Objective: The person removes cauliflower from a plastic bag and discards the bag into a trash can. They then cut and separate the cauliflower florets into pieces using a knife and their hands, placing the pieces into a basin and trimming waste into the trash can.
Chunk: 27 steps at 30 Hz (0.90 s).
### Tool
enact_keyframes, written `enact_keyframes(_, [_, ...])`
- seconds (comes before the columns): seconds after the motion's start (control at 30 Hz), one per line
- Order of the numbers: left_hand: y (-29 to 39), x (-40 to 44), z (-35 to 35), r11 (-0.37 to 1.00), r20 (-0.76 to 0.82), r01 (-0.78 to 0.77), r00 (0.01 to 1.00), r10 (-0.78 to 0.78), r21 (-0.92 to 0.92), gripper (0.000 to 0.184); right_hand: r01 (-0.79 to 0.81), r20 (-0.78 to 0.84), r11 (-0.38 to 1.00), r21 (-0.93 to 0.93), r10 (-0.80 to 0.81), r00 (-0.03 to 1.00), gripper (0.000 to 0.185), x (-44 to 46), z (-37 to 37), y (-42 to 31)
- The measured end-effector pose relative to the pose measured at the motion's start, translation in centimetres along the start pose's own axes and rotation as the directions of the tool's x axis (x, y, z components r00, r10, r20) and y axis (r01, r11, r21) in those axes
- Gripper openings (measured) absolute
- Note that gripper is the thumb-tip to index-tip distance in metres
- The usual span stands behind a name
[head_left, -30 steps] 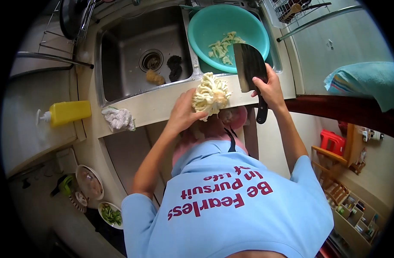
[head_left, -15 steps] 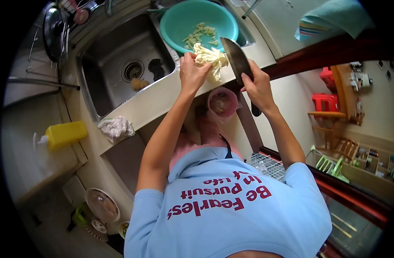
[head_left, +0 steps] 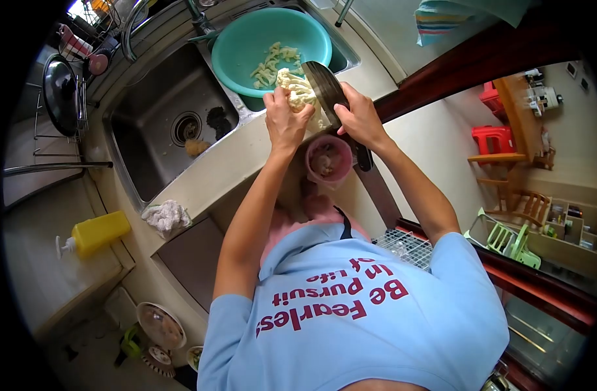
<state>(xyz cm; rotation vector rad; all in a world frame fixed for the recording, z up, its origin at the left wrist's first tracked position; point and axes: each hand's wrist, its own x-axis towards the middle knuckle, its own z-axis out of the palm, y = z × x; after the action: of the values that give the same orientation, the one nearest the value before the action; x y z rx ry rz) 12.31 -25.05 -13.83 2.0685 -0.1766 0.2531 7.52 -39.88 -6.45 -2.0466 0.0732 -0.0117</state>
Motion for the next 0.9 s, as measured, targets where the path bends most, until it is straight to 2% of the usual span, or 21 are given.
enact_keyframes(0.13, [0.0, -0.5, 0.6, 0.998, -0.01, -0.051, 0.999, 0.051, 0.023, 0.042, 0.014, 0.073, 0.998, -0.064, -0.009, 0.997, 0.032, 1.5, -0.2, 1.1])
enact_keyframes(0.23, [0.8, -1.4, 1.4, 0.998, -0.012, -0.025, 1.0, 0.025, 0.055, 0.042, 0.025, 0.076, 0.996, -0.082, -0.019, 0.997, 0.033, 3.2, 0.8, 3.8])
enact_keyframes(0.3, [0.7, -1.6, 1.9, 0.995, -0.016, -0.055, 0.998, 0.056, 0.08, 0.042, 0.11, -0.044, 0.989, -0.097, -0.115, 0.992, 0.026, 3.6, 1.7, 4.2])
enact_keyframes(0.33, [0.6, -1.6, 2.1, 0.99, -0.018, -0.09, 0.996, 0.093, 0.104, 0.042, 0.113, -0.041, 0.989, -0.097, -0.117, 0.992, 0.026, 3.8, 1.9, 4.4])
enact_keyframes(0.4, [0.3, -1.7, 2.5, 0.986, -0.034, -0.1, 0.994, 0.105, 0.13, 0.042, -0.098, -0.046, 0.995, 0.002, 0.098, 0.994, 0.025, 3.9, 2.0, 3.4])
enact_keyframes(0.53, [0.2, -1.6, 2.9, 0.971, -0.033, -0.135, 0.989, 0.145, 0.198, 0.043, -0.092, -0.089, 0.991, 0.095, 0.1, 0.991, 0.027, 4.4, 2.3, 5.0])
enact_keyframes(0.57, [0.1, -1.6, 3.1, 0.97, -0.033, -0.142, 0.988, 0.152, 0.199, 0.043, -0.11, -0.1, 0.976, 0.186, 0.13, 0.986, 0.028, 4.3, 2.3, 5.3])
enact_keyframes(0.6, [-0.1, -1.7, 3.2, 0.949, -0.014, -0.197, 0.978, 0.207, 0.245, 0.043, -0.125, -0.107, 0.953, 0.276, 0.16, 0.981, 0.03, 4.3, 2.3, 5.6])
enact_keyframes(0.63, [-0.4, -1.9, 3.3, 0.924, 0.008, -0.249, 0.966, 0.257, 0.29, 0.044, -0.121, -0.109, 0.953, 0.278, 0.157, 0.982, 0.03, 4.2, 2.2, 6.0])
enact_keyframes(0.67, [-0.6, -1.9, 3.3, 0.923, 0.007, -0.252, 0.965, 0.261, 0.292, 0.044, -0.166, -0.082, 0.925, 0.343, 0.206, 0.975, 0.031, 4.0, 1.9, 6.1])
enact_keyframes(0.73, [-1.0, -2.0, 3.2, 0.83, 0.082, -0.42, 0.904, 0.421, 0.368, 0.047, -0.209, -0.053, 0.889, 0.408, 0.251, 0.967, 0.032, 3.7, 1.7, 6.3])
enact_keyframes(0.77, [-1.1, -1.9, 3.1, 0.827, 0.082, -0.422, 0.902, 0.424, 0.37, 0.047, -0.226, -0.046, 0.867, 0.445, 0.274, 0.961, 0.033, 3.8, 1.7, 6.4])
enact_keyframes(0.8, [-1.1, -1.7, 2.9, 0.77, 0.157, -0.508, 0.859, 0.488, 0.387, 0.045, -0.243, -0.04, 0.843, 0.481, 0.298, 0.954, 0.033, 3.8, 1.6, 6.6])
enact_keyframes(0.83, [-1.1, -1.6, 2.7, 0.704, 0.232, -0.589, 0.807, 0.544, 0.397, 0.043, -0.24, -0.041, 0.842, 0.483, 0.296, 0.954, 0.033, 3.8, 1.6, 6.8])
enact_keyframes(0.87, [-0.8, -1.3, 2.3, 0.702, 0.232, -0.59, 0.805, 0.545, 0.398, 0.043, -0.235, -0.056, 0.863, 0.448, 0.29, 0.955, 0.034, 3.8, 1.8, 6.7])
enact_keyframes(0.9, [-0.5, -1.0, 2.0, 0.604, 0.338, -0.689, 0.724, 0.601, 0.401, 0.04, -0.231, -0.071, 0.881, 0.412, 0.284, 0.956, 0.034, 3.8, 1.8, 6.8])
